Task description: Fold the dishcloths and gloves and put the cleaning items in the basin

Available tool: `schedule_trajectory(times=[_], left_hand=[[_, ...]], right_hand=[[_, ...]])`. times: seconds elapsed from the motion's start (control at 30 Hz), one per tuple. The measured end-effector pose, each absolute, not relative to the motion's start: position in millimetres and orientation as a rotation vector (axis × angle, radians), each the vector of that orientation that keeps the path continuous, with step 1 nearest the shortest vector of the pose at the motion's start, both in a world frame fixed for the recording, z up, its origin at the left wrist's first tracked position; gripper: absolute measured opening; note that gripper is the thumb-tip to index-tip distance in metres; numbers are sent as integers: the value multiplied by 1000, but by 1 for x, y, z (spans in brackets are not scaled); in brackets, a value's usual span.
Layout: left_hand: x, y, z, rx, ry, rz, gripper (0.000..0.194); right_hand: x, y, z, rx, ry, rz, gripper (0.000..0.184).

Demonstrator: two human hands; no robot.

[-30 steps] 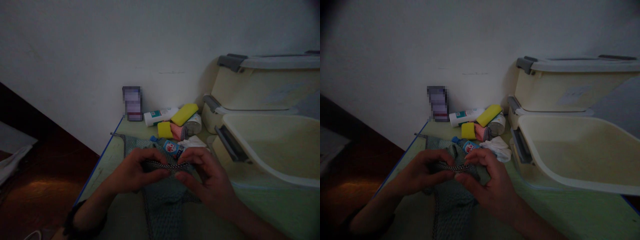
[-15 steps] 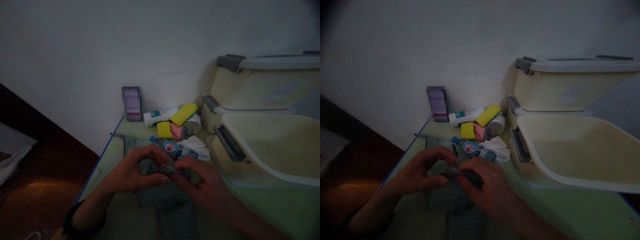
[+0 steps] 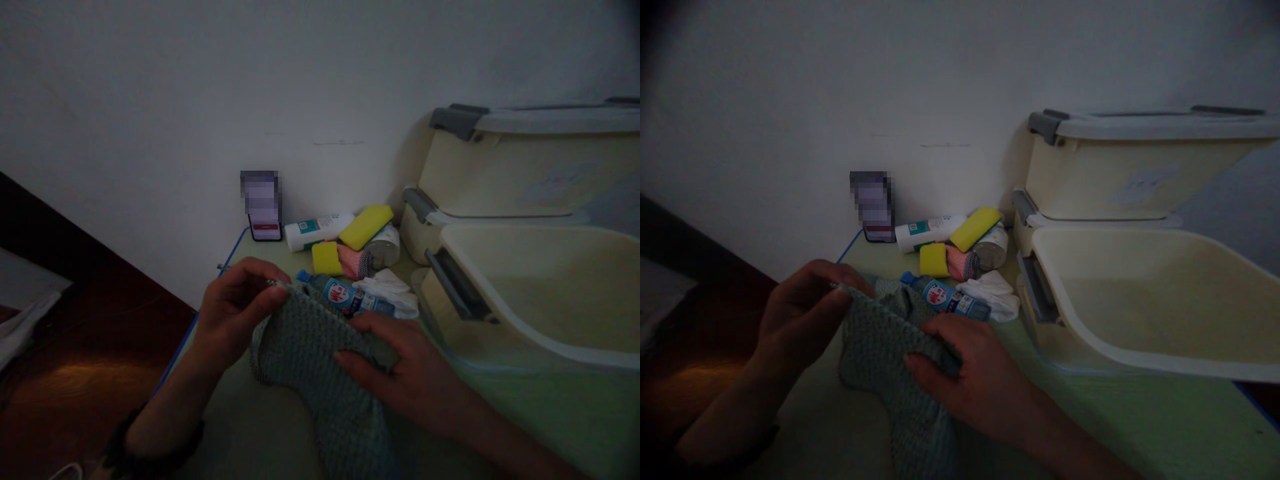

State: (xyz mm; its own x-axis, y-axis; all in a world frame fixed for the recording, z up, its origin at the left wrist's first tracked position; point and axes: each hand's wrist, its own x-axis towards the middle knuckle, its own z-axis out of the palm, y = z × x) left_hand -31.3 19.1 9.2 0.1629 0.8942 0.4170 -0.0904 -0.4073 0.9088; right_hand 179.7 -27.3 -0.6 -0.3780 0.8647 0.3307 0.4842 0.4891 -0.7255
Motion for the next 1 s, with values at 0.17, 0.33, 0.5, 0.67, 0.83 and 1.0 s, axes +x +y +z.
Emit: schedule_trajectory(times=[0.17,0.33,0.5,0.67,0.83,1.0], left_hand=[[-36,25,14,1327,813,1612,17],[-43,32,25,1113,768,1763,15],[-44,35,27,1011,861,1706,8],[-43,40,22,971,868,1628,8],[-48,40,22,949,810,1627,8],[-48,41,23,940,746,1629,6]], right_hand=[[183,-26,3,-1135,-2043,787,12],[181,-27,3,-1054,-2047,873,13],[180,-24,1,-1094,-1994,779,9],[185,-23,5,-929,-2141,781,7],[184,-27,0,-919,-2579,897,20],[181,-26,-12,-1197,-2579,861,23]])
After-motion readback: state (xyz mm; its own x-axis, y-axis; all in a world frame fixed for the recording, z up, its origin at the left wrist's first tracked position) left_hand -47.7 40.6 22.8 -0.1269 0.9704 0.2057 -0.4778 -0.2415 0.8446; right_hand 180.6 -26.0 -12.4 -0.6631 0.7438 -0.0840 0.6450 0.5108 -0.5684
